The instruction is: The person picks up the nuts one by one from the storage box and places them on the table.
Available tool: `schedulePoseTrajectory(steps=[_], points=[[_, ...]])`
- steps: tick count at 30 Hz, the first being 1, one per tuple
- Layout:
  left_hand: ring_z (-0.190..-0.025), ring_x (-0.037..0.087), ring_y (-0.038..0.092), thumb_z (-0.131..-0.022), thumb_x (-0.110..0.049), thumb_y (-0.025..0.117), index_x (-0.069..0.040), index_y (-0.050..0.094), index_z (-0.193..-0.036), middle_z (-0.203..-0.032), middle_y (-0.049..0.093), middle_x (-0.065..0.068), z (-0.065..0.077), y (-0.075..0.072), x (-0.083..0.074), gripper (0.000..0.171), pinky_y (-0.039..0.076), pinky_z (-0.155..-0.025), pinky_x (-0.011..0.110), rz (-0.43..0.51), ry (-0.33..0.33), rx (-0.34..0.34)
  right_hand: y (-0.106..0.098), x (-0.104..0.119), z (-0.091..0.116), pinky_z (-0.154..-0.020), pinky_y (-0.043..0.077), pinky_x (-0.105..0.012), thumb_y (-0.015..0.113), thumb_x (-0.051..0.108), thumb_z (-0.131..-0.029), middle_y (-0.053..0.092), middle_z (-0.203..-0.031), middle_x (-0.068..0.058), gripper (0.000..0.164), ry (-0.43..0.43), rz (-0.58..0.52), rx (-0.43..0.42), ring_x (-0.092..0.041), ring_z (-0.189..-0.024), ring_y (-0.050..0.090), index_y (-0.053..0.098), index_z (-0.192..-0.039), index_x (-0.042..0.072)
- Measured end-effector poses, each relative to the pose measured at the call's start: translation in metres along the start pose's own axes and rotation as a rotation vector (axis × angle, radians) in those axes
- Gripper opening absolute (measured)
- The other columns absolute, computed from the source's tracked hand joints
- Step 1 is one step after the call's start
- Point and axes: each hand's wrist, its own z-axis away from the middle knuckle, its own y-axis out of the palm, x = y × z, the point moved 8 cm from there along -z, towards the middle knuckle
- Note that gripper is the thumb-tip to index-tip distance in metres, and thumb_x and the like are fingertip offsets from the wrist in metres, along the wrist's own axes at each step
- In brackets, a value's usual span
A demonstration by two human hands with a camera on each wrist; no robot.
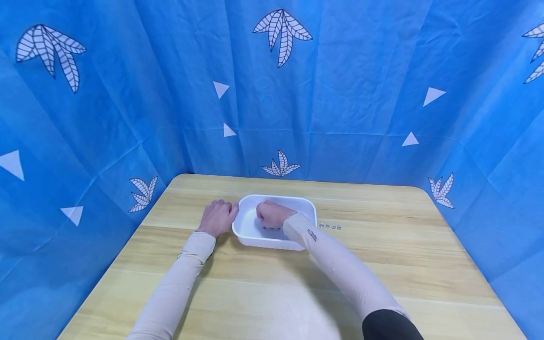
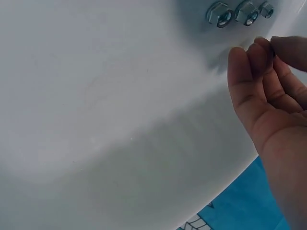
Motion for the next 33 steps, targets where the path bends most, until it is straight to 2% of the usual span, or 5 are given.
schedulePoseTrajectory(steps=[4, 8, 14, 20, 33], points=[[-0.107, 0.040, 0.061, -0.109, -0.045, 0.031, -0.002, 0.074, -0.106, -0.105, 0.071, 0.019, 0.000, 0.001, 0.001, 0.061, 0.049, -0.093, 0.058, 0.006, -0.001, 0.001, -0.003, 0.002, 0.002, -0.097, 0.055, -0.027, 0.060, 0.006, -0.100, 0.074, -0.108, -0.004, 0.022, -0.011, -0.027, -0.011, -0.014, -0.092, 0.067, 0.072, -0.118, 0.006], [-0.108, 0.040, 0.062, -0.109, -0.046, 0.031, -0.001, 0.074, -0.107, -0.106, 0.071, 0.019, 0.000, 0.000, 0.000, 0.062, 0.049, -0.093, 0.058, 0.002, -0.001, -0.001, -0.008, 0.004, 0.003, -0.105, 0.054, -0.031, 0.062, 0.005, -0.100, 0.075, -0.118, -0.010, 0.022, -0.035, -0.082, -0.034, -0.019, -0.108, 0.069, 0.073, -0.118, 0.002], [-0.111, 0.041, 0.061, -0.109, -0.045, 0.029, -0.001, 0.073, -0.114, -0.110, 0.071, 0.021, 0.000, 0.001, 0.000, 0.063, 0.048, -0.095, 0.059, -0.001, 0.003, 0.014, -0.016, 0.006, 0.001, -0.098, 0.057, -0.030, 0.068, 0.000, -0.095, 0.078, -0.108, -0.013, 0.016, -0.079, -0.201, -0.072, -0.024, -0.106, 0.072, 0.075, -0.109, -0.003], [-0.114, 0.042, 0.061, -0.109, -0.046, 0.030, -0.001, 0.073, -0.116, -0.114, 0.071, 0.021, 0.000, 0.002, 0.001, 0.063, 0.047, -0.096, 0.061, 0.001, -0.007, 0.013, -0.019, 0.003, 0.001, -0.093, 0.059, -0.026, 0.073, 0.000, -0.092, 0.078, -0.104, -0.013, 0.015, -0.101, -0.300, -0.094, -0.021, -0.099, 0.074, 0.076, -0.107, -0.003], [-0.112, 0.041, 0.061, -0.110, -0.048, 0.029, -0.001, 0.073, -0.116, -0.112, 0.071, 0.021, -0.002, 0.006, 0.003, 0.064, 0.047, -0.096, 0.061, 0.015, -0.018, 0.030, -0.028, -0.005, 0.004, -0.085, 0.060, -0.025, 0.075, 0.002, -0.091, 0.080, -0.102, -0.015, 0.020, -0.067, -0.536, -0.144, -0.015, -0.089, 0.075, 0.075, -0.110, -0.007]])
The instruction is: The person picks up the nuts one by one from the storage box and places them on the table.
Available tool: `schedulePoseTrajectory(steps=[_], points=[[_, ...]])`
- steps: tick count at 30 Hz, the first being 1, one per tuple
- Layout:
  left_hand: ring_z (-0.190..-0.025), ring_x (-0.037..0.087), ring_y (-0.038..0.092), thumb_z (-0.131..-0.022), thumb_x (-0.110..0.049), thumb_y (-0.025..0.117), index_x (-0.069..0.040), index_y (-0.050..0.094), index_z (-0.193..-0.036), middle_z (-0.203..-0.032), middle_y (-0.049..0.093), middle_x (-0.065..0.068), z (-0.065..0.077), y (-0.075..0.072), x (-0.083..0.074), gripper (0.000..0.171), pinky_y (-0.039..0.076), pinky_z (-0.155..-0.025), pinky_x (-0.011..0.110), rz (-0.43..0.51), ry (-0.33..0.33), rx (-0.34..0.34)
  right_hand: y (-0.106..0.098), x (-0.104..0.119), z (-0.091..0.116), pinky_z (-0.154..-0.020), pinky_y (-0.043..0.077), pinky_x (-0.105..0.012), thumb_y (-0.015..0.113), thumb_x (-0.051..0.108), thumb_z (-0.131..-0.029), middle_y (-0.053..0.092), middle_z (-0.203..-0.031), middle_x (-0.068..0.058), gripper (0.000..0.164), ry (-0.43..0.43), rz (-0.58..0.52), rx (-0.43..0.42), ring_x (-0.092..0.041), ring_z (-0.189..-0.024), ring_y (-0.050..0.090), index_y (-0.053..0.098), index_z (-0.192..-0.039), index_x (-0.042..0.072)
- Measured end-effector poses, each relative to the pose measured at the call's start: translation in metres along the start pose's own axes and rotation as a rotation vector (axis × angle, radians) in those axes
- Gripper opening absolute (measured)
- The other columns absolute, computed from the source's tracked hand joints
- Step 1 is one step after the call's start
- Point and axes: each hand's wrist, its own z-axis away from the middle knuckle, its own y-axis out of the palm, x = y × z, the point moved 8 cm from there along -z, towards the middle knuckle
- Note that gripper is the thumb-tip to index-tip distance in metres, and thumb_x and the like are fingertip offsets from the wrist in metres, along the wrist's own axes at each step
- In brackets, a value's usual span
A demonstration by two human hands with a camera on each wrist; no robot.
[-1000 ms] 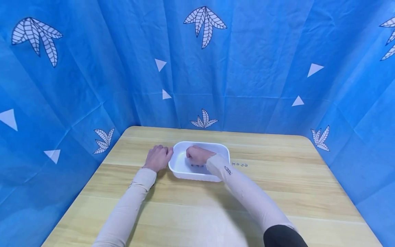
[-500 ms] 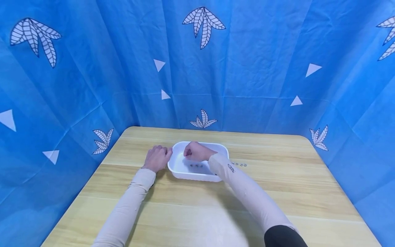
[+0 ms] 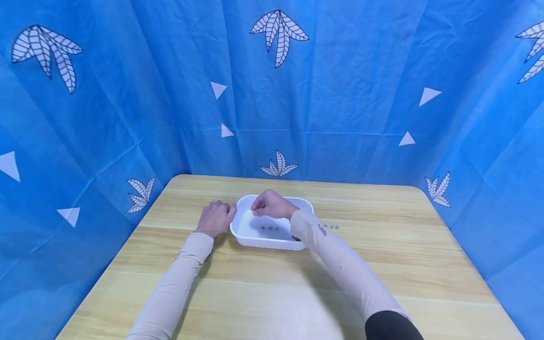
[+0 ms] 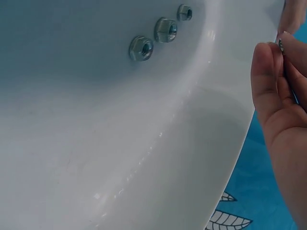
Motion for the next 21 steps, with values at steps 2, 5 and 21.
schedulePoseTrajectory(steps=[2, 5, 21], points=[[-0.112, 0.041, 0.061, -0.110, -0.048, 0.030, -0.001, 0.073, -0.117, -0.114, 0.071, 0.021, 0.000, 0.001, 0.000, 0.064, 0.047, -0.097, 0.061, 0.004, -0.005, 0.003, -0.002, 0.000, 0.001, -0.086, 0.060, -0.025, 0.075, 0.003, -0.092, 0.080, -0.103, -0.015, 0.022, 0.009, -0.019, -0.005, -0.015, -0.090, 0.075, 0.075, -0.111, -0.006], [-0.113, 0.040, 0.061, -0.109, -0.048, 0.030, -0.001, 0.073, -0.116, -0.114, 0.071, 0.020, 0.000, 0.001, 0.000, 0.064, 0.047, -0.097, 0.061, 0.005, -0.010, 0.008, -0.005, 0.002, 0.002, -0.087, 0.060, -0.025, 0.076, 0.004, -0.092, 0.080, -0.104, -0.014, 0.022, 0.013, -0.024, -0.020, -0.015, -0.091, 0.075, 0.075, -0.112, -0.005], [-0.108, 0.040, 0.063, -0.110, -0.046, 0.030, -0.002, 0.075, -0.111, -0.107, 0.072, 0.019, 0.002, -0.004, -0.003, 0.063, 0.050, -0.092, 0.059, -0.012, 0.006, -0.014, -0.025, 0.004, 0.013, -0.093, 0.060, -0.033, 0.078, 0.009, -0.091, 0.080, -0.106, -0.011, 0.026, 0.061, -0.158, -0.098, -0.021, -0.098, 0.076, 0.075, -0.114, -0.002]])
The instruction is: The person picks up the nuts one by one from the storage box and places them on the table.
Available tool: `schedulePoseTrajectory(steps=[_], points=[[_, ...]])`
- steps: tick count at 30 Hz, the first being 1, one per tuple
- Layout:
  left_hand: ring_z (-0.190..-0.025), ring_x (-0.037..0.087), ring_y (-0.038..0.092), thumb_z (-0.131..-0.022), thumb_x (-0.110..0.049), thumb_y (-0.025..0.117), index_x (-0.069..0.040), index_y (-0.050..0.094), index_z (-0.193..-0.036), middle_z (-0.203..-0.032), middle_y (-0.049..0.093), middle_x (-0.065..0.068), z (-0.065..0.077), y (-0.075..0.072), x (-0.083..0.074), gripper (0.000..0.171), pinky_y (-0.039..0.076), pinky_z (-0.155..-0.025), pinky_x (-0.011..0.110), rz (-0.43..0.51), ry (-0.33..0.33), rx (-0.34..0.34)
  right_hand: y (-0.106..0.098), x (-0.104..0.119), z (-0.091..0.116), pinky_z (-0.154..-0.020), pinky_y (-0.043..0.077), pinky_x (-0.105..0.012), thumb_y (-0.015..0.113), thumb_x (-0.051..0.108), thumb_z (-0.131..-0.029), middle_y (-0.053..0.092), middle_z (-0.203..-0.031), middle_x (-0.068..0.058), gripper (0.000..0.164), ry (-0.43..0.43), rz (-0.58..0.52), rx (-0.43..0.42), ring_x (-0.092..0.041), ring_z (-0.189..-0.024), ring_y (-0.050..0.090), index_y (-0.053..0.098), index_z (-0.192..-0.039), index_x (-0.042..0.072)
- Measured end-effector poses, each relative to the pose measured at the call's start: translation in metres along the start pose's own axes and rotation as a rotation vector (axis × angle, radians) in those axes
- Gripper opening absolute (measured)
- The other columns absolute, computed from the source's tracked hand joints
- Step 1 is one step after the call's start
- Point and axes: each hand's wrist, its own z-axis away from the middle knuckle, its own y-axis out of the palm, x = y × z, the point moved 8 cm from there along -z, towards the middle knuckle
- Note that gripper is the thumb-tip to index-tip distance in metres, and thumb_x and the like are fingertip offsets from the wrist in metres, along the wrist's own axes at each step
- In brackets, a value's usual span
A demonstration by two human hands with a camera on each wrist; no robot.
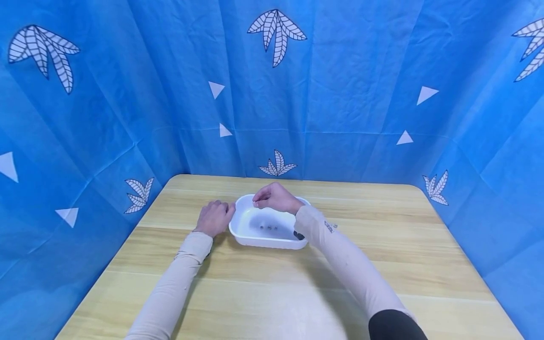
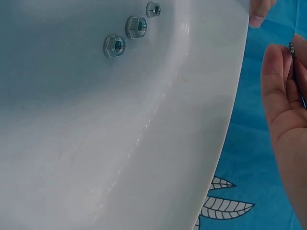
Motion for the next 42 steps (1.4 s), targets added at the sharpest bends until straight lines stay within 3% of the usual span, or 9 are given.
schedulePoseTrajectory(steps=[5, 9, 15, 21, 27, 32, 42], points=[[-0.107, 0.041, 0.063, -0.109, -0.047, 0.028, 0.000, 0.074, -0.112, -0.108, 0.071, 0.021, -0.001, 0.000, -0.001, 0.066, 0.050, -0.091, 0.059, -0.002, 0.010, 0.002, -0.007, 0.000, 0.003, -0.095, 0.060, -0.041, 0.078, 0.009, -0.091, 0.079, -0.107, -0.011, 0.027, 0.006, -0.044, -0.010, -0.024, -0.099, 0.076, 0.074, -0.115, -0.003], [-0.108, 0.042, 0.063, -0.109, -0.048, 0.026, 0.000, 0.074, -0.113, -0.110, 0.071, 0.022, -0.002, 0.001, -0.002, 0.068, 0.050, -0.092, 0.059, -0.002, 0.014, 0.004, -0.012, -0.001, 0.005, -0.097, 0.059, -0.044, 0.079, 0.010, -0.091, 0.079, -0.107, -0.008, 0.027, 0.014, -0.046, -0.024, -0.018, -0.095, 0.075, 0.075, -0.115, 0.000], [-0.108, 0.042, 0.062, -0.109, -0.048, 0.027, 0.000, 0.074, -0.113, -0.109, 0.071, 0.021, -0.002, 0.001, -0.004, 0.067, 0.049, -0.092, 0.060, 0.009, 0.018, 0.013, -0.017, -0.002, 0.010, -0.099, 0.059, -0.045, 0.079, 0.010, -0.090, 0.079, -0.107, -0.007, 0.023, 0.021, -0.051, -0.032, -0.016, -0.096, 0.075, 0.077, -0.112, 0.004], [-0.107, 0.041, 0.062, -0.109, -0.046, 0.029, 0.000, 0.074, -0.113, -0.107, 0.071, 0.021, 0.000, 0.000, -0.004, 0.064, 0.049, -0.091, 0.060, 0.004, 0.022, 0.005, -0.022, -0.003, 0.014, -0.096, 0.060, -0.038, 0.078, 0.010, -0.091, 0.079, -0.108, -0.008, 0.027, 0.020, -0.056, -0.035, -0.019, -0.098, 0.076, 0.075, -0.116, 0.000], [-0.107, 0.041, 0.063, -0.110, -0.045, 0.030, 0.001, 0.074, -0.114, -0.108, 0.071, 0.021, 0.002, 0.001, -0.003, 0.063, 0.050, -0.093, 0.059, 0.019, 0.019, 0.005, -0.031, -0.004, 0.021, -0.100, 0.058, -0.046, 0.079, 0.011, -0.091, 0.079, -0.107, -0.009, 0.023, 0.017, -0.061, -0.055, -0.022, -0.098, 0.076, 0.076, -0.113, 0.004], [-0.108, 0.042, 0.063, -0.110, -0.045, 0.030, 0.001, 0.073, -0.113, -0.108, 0.071, 0.021, 0.002, 0.003, -0.002, 0.063, 0.050, -0.093, 0.060, 0.023, 0.020, 0.003, -0.040, -0.006, 0.027, -0.100, 0.058, -0.044, 0.078, 0.012, -0.092, 0.079, -0.107, -0.009, 0.025, 0.016, -0.044, -0.073, -0.023, -0.099, 0.076, 0.075, -0.115, 0.002], [-0.107, 0.042, 0.063, -0.110, -0.046, 0.029, 0.001, 0.073, -0.114, -0.109, 0.071, 0.023, 0.002, -0.001, -0.004, 0.064, 0.050, -0.093, 0.060, 0.013, 0.025, 0.009, -0.060, -0.009, 0.046, -0.102, 0.057, -0.048, 0.076, 0.011, -0.093, 0.077, -0.113, -0.017, 0.025, 0.019, -0.035, -0.098, -0.040, -0.110, 0.073, 0.074, -0.115, 0.001]])
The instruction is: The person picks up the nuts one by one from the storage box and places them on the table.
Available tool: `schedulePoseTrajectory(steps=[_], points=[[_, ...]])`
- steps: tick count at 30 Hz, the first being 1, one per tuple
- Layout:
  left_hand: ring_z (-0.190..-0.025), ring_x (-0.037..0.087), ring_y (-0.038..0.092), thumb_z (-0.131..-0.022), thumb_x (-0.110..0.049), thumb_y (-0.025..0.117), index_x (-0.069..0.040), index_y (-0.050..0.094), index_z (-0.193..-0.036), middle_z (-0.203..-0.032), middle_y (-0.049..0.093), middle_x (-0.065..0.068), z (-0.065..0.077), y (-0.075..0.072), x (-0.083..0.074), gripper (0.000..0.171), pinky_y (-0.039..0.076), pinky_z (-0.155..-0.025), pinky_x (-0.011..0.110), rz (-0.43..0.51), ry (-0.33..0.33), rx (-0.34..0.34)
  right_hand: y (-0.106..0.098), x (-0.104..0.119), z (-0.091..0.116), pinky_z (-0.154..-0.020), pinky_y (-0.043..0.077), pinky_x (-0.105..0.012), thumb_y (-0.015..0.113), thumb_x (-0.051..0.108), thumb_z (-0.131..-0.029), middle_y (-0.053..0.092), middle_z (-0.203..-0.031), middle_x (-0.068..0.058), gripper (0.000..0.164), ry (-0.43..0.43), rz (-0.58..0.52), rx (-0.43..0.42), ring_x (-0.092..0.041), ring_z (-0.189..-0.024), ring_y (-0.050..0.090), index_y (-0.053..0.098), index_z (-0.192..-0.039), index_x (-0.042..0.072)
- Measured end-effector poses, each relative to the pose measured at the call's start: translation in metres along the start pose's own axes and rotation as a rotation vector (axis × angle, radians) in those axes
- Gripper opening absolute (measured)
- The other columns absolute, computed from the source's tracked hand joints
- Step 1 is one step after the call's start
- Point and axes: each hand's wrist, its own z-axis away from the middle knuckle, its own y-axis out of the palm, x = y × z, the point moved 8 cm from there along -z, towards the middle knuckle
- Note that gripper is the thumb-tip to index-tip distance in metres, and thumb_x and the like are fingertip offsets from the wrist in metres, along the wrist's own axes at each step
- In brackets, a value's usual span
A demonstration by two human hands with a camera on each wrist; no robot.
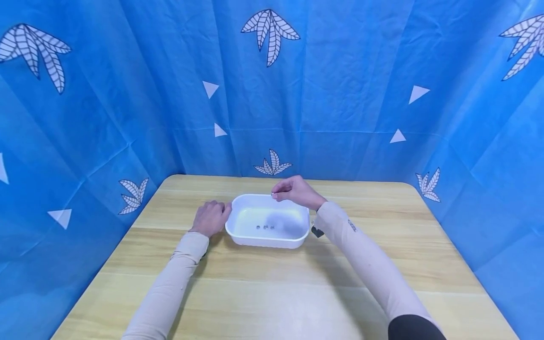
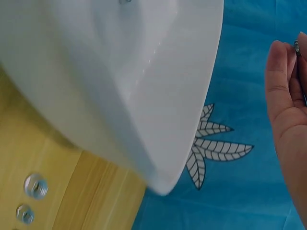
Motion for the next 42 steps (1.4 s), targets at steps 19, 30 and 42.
schedulePoseTrajectory(steps=[19, 30, 42], points=[[-0.114, 0.045, 0.062, -0.110, -0.048, 0.026, 0.003, 0.071, -0.121, -0.119, 0.071, 0.025, -0.003, 0.002, 0.002, 0.069, 0.047, -0.098, 0.063, 0.021, -0.002, 0.023, -0.049, -0.026, 0.030, -0.097, 0.060, -0.039, 0.078, 0.012, -0.091, 0.078, -0.110, -0.010, 0.025, 0.060, 0.026, -0.107, -0.019, -0.097, 0.075, 0.076, -0.115, 0.004], [-0.116, 0.045, 0.061, -0.110, -0.048, 0.026, 0.003, 0.071, -0.123, -0.120, 0.070, 0.025, -0.003, 0.005, 0.004, 0.068, 0.046, -0.099, 0.064, 0.028, -0.002, 0.029, -0.078, -0.047, 0.055, -0.095, 0.060, -0.036, 0.078, 0.009, -0.091, 0.078, -0.108, -0.010, 0.023, 0.080, -0.020, -0.179, -0.017, -0.095, 0.075, 0.075, -0.112, 0.001], [-0.115, 0.045, 0.061, -0.110, -0.048, 0.026, 0.003, 0.071, -0.122, -0.119, 0.070, 0.025, -0.004, 0.005, 0.003, 0.069, 0.047, -0.098, 0.064, 0.029, 0.001, 0.039, -0.096, -0.086, 0.082, -0.100, 0.058, -0.037, 0.077, 0.013, -0.092, 0.076, -0.118, -0.016, 0.038, 0.178, 0.031, -0.193, -0.026, -0.104, 0.075, 0.068, -0.124, -0.005]])
